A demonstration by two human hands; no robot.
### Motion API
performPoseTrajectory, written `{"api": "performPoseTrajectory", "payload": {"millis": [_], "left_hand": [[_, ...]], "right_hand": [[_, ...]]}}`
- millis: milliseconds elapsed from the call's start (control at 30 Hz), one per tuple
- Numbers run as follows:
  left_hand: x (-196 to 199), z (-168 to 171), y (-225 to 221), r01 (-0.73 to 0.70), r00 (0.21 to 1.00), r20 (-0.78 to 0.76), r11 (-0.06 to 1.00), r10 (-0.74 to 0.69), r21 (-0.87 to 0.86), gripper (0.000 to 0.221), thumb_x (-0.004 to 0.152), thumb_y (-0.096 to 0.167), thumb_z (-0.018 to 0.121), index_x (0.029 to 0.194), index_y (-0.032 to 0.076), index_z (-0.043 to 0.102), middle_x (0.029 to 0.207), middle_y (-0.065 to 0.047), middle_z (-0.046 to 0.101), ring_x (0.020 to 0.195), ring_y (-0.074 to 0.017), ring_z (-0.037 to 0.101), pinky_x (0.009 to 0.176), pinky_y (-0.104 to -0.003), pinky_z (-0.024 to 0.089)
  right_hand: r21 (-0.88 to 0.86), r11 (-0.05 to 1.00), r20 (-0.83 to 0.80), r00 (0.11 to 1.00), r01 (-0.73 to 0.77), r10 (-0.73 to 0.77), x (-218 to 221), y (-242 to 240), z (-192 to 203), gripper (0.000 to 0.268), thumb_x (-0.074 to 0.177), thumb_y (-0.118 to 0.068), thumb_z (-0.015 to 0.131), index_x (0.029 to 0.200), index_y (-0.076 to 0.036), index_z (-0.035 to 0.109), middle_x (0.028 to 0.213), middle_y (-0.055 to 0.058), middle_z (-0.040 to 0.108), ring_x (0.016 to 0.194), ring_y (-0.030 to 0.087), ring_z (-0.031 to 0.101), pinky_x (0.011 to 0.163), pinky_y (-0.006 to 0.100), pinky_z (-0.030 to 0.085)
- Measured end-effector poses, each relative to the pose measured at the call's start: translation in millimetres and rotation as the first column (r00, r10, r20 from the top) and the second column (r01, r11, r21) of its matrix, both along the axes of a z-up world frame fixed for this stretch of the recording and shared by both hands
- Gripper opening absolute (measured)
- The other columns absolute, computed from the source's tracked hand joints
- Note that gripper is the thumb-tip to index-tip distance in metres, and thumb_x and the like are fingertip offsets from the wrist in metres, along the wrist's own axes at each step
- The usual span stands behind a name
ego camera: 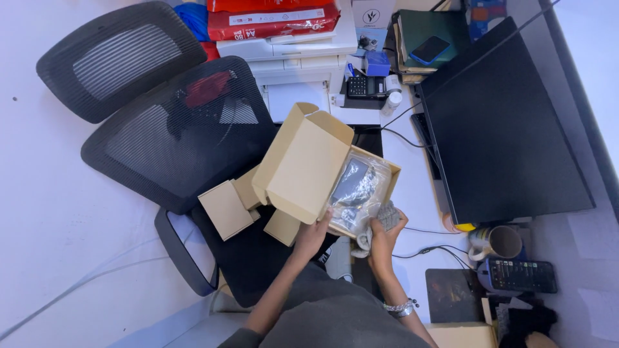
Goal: The person cleans several small cardboard boxes using a grey cloth, wiping the exterior and interior surfaces of each box one by one.
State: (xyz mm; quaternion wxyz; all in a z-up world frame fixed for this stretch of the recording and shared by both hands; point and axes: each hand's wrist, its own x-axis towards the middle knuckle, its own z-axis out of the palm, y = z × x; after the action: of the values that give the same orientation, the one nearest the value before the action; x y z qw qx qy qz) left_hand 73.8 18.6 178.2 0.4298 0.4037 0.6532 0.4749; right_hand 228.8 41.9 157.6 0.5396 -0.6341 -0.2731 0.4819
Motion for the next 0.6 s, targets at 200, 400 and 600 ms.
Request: {"api": "performPoseTrajectory", "payload": {"millis": [200,400,600], "left_hand": [[-16.6,-21.4,-34.2,0.477,0.640,-0.698,0.878,-0.323,0.031,0.034,0.095,0.042,0.071,0.104,0.009,0.075,0.088,-0.011,0.073,0.088,-0.0251,0.072,0.070,-0.031,0.060],[-3.9,21.6,16.9,0.562,0.624,-0.739,0.803,-0.252,0.200,0.030,0.101,0.038,0.062,0.117,0.014,0.071,0.103,-0.008,0.072,0.102,-0.0245,0.068,0.082,-0.036,0.056],[-6.2,-10.2,76.0,0.569,0.292,-0.936,0.823,-0.198,0.003,0.070,0.093,0.054,0.059,0.143,0.006,0.055,0.138,-0.014,0.060,0.133,-0.0301,0.054,0.115,-0.043,0.038]], "right_hand": [[-0.038,0.999,0.164,0.986,-0.021,0.027,22.8,6.8,-1.0,0.061,0.083,-0.002,0.057,0.138,-0.020,0.037,0.132,0.024,0.047,0.127,0.047,0.046,0.098,0.055,0.040],[-0.054,0.990,0.256,0.956,-0.131,0.141,18.6,1.0,1.5,0.067,0.076,0.002,0.057,0.137,-0.019,0.044,0.128,0.031,0.057,0.125,0.050,0.053,0.096,0.056,0.043],[0.030,0.977,0.144,0.969,-0.209,0.203,11.3,-7.2,-2.8,0.065,0.075,0.006,0.056,0.135,-0.016,0.045,0.131,0.025,0.058,0.125,0.040,0.052,0.100,0.055,0.042]]}}
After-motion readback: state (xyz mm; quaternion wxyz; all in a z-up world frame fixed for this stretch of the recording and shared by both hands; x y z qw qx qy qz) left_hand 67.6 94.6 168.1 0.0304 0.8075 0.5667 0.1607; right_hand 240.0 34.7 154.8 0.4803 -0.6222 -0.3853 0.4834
